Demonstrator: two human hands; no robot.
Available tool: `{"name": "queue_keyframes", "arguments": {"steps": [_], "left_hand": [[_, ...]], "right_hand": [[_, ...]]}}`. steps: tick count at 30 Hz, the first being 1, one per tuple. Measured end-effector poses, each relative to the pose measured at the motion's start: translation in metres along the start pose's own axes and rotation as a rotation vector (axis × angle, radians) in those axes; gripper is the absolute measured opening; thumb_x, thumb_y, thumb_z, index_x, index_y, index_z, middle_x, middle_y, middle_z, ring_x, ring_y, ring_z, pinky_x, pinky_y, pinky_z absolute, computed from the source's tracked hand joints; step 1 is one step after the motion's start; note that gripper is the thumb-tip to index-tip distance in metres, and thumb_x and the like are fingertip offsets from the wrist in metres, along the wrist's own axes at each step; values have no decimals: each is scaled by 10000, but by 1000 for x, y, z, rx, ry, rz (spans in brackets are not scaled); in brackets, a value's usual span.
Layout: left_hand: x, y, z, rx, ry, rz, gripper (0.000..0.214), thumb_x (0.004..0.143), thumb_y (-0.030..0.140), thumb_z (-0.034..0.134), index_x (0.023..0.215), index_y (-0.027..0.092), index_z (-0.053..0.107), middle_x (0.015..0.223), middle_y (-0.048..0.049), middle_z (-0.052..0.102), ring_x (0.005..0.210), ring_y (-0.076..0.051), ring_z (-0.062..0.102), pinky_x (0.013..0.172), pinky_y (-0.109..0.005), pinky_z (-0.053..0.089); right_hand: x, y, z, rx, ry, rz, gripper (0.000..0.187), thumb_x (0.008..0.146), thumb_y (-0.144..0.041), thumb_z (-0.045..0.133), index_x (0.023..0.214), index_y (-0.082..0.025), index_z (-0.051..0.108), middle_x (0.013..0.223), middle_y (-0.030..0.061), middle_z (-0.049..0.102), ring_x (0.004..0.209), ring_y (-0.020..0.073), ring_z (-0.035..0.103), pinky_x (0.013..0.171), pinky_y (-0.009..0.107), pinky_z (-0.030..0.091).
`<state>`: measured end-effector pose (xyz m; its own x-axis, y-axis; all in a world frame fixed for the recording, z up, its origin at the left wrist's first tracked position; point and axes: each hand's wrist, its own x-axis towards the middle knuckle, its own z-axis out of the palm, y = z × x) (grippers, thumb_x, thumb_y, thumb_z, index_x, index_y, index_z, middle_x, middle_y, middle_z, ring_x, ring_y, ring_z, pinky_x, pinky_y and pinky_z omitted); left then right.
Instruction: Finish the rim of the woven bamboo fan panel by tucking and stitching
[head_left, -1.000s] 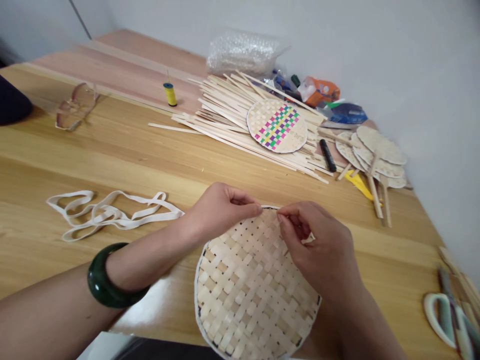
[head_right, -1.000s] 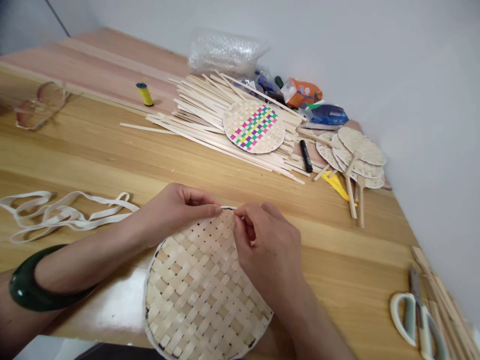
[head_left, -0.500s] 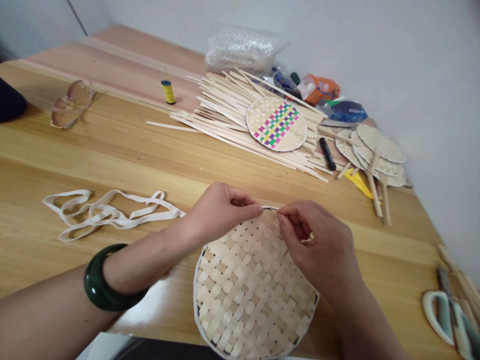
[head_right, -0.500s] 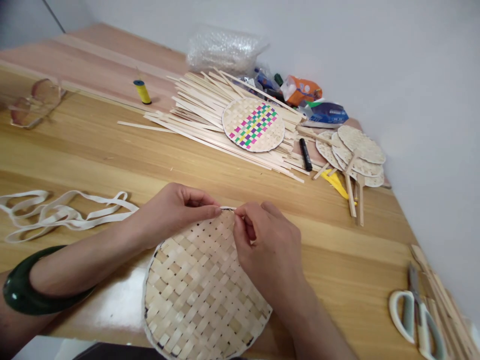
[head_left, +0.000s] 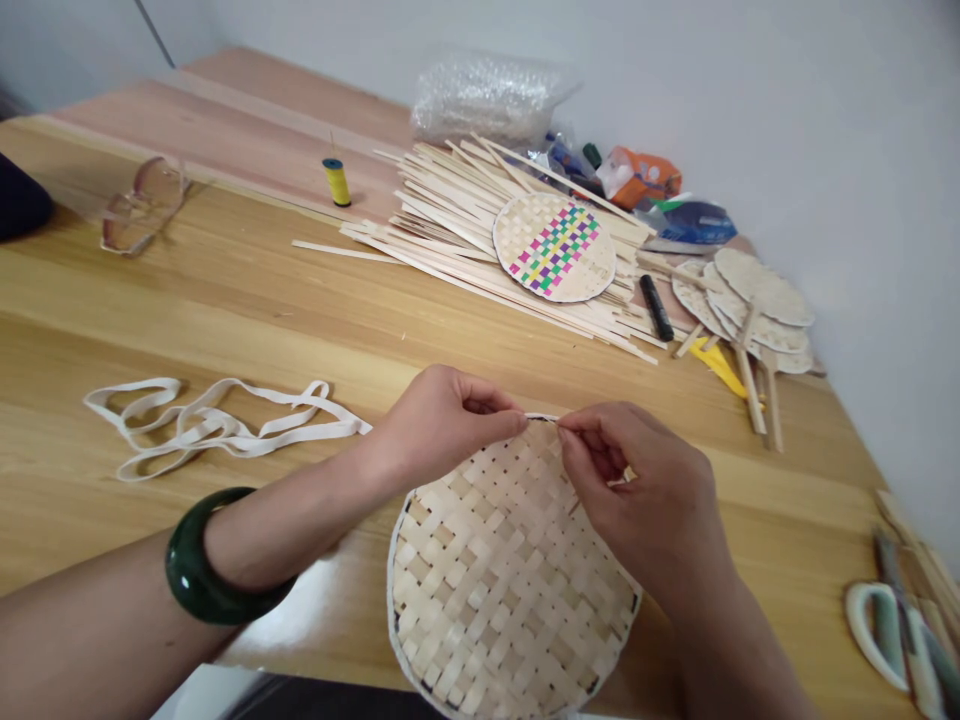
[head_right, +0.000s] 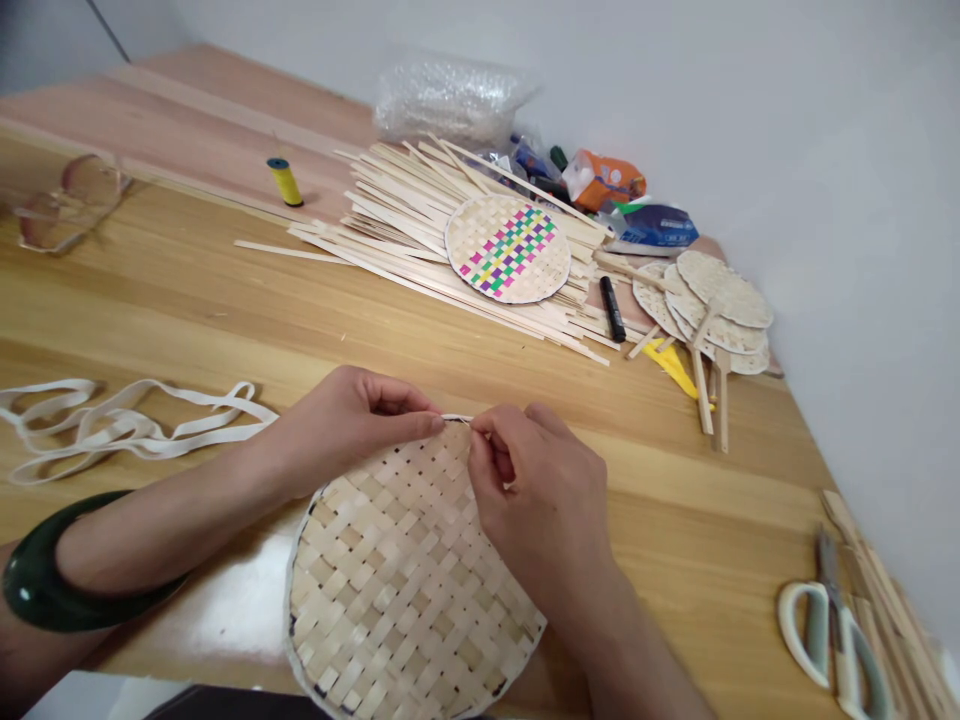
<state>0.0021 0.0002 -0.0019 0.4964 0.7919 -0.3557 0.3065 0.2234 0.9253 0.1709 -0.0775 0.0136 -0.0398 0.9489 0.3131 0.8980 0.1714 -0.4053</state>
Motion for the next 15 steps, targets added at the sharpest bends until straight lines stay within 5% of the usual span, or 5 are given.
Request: {"name": "queue_keyframes", "arguments": {"steps": [15], "left_hand": [[0,1,2,1,-8,2,155,720,290,686,679,151,740,544,43,596,480,-61,442,449,-186,297]], "right_hand": [[1,1,0,-5,-39,-6,109,841,-163,560,749,-182,615,614,-16,521,587,119,489,540,249,350]]}}
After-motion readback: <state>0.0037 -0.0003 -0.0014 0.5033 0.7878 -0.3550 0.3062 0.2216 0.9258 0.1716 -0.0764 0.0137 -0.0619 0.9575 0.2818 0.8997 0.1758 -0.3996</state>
